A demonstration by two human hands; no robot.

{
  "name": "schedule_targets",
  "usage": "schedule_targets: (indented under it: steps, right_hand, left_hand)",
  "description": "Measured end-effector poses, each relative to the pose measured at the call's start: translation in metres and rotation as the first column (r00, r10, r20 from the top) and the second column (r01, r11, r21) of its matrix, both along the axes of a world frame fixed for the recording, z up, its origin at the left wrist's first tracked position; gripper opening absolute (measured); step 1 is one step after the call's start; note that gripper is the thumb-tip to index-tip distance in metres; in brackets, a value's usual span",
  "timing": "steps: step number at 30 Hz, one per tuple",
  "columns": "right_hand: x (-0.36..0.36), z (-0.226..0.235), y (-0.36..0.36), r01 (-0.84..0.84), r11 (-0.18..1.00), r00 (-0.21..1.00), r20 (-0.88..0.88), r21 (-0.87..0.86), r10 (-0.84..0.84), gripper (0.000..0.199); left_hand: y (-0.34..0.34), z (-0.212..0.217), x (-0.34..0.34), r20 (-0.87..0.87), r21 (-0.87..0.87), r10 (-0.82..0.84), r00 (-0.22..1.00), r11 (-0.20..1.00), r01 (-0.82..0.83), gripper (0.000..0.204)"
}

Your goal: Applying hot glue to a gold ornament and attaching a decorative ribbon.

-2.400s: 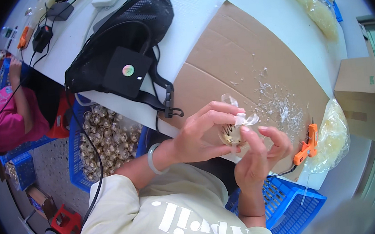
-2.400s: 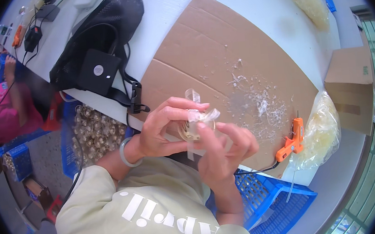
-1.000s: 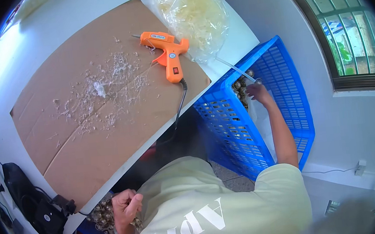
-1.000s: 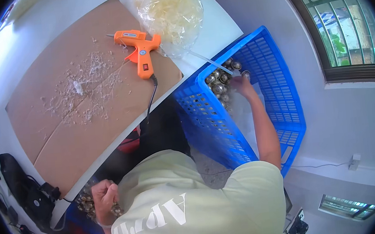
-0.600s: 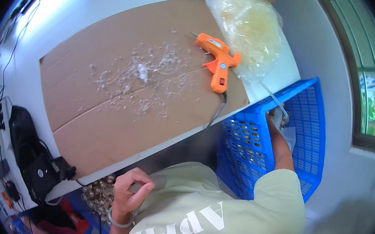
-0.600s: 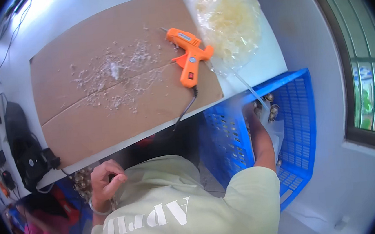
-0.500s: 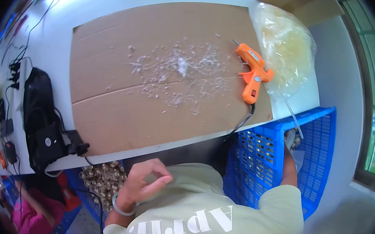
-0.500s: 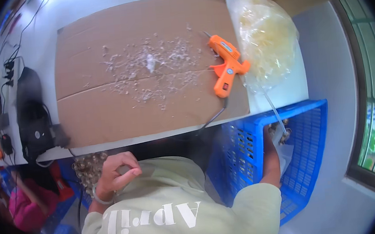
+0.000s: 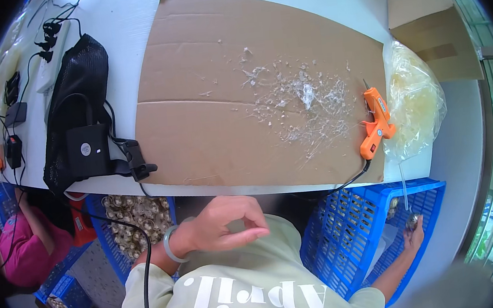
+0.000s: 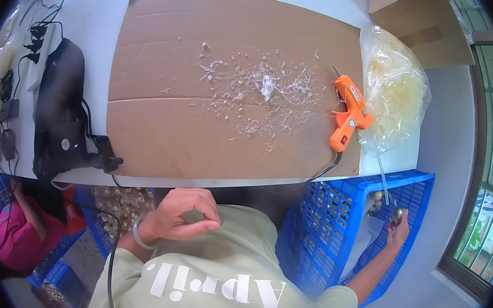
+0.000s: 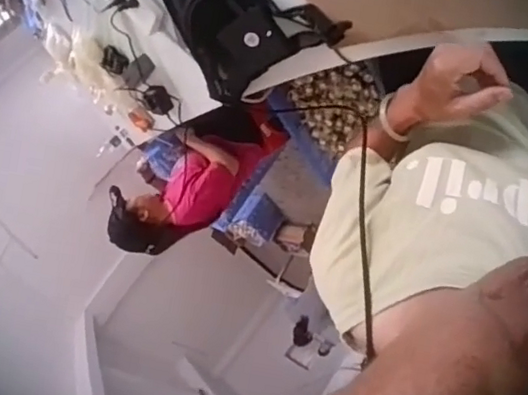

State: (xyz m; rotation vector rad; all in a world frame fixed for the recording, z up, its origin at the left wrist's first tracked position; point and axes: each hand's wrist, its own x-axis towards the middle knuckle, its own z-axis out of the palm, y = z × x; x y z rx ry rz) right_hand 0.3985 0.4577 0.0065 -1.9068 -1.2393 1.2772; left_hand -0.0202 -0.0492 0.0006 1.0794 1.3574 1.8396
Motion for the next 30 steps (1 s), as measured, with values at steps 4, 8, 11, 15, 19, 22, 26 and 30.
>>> schedule_targets:
  steps: [4, 8, 11, 15, 19, 22, 26, 30]
  right_hand:
    - [-0.017, 0.055, -0.039, -0.061, 0.962, 0.989, -0.113, 0.264, 0.094, 0.050]
    - [-0.106, 0.114, -0.108, -0.207, 0.748, 0.868, -0.234, 0.631, 0.438, 0.055]
    - [-0.209, 0.118, -0.206, -0.381, 0.445, 0.787, 0.031, 0.811, 0.616, 0.068]
    - [-0.309, 0.079, -0.298, -0.582, 0.283, 0.508, 0.069, 0.762, 0.859, 0.094]
    - [-0.358, 0.061, -0.321, -0.825, -0.122, 0.108, 0.366, 0.552, 0.924, 0.093]
    - [-0.380, 0.053, -0.338, -0.685, -0.318, 0.050, 0.478, 0.655, 0.877, 0.078]
    - [-0.385, 0.068, -0.342, -0.707, 0.183, 0.120, -0.138, 0.684, 0.983, 0.060]
    - [-0.386, 0.062, -0.325, -0.734, -0.060, -0.002, 0.087, 0.676, 0.996, 0.047]
  left_hand:
    - [0.009, 0.003, -0.009, -0.029, 0.031, -0.012, 1.000, 0.999, 0.013, 0.010]
    - [0.011, 0.005, -0.013, -0.012, 0.060, -0.002, 1.000, 0.998, 0.003, 0.011]
    - [0.021, 0.016, -0.012, 0.024, 0.040, -0.040, 0.999, 0.998, 0.039, 0.017]
    - [0.036, 0.029, -0.004, 0.244, 0.035, 0.051, 0.968, 0.997, -0.062, 0.043]
    - [0.036, 0.032, -0.008, 0.404, 0.114, 0.140, 0.904, 0.973, -0.201, 0.066]
    - [0.026, 0.029, -0.012, 0.502, -0.038, 0.230, 0.834, 0.969, -0.244, 0.074]
    - [0.006, 0.023, -0.028, 0.623, 0.104, 0.149, 0.768, 0.958, -0.269, 0.071]
    - [-0.003, 0.013, -0.033, 0.684, 0.226, 0.054, 0.728, 0.932, -0.282, 0.068]
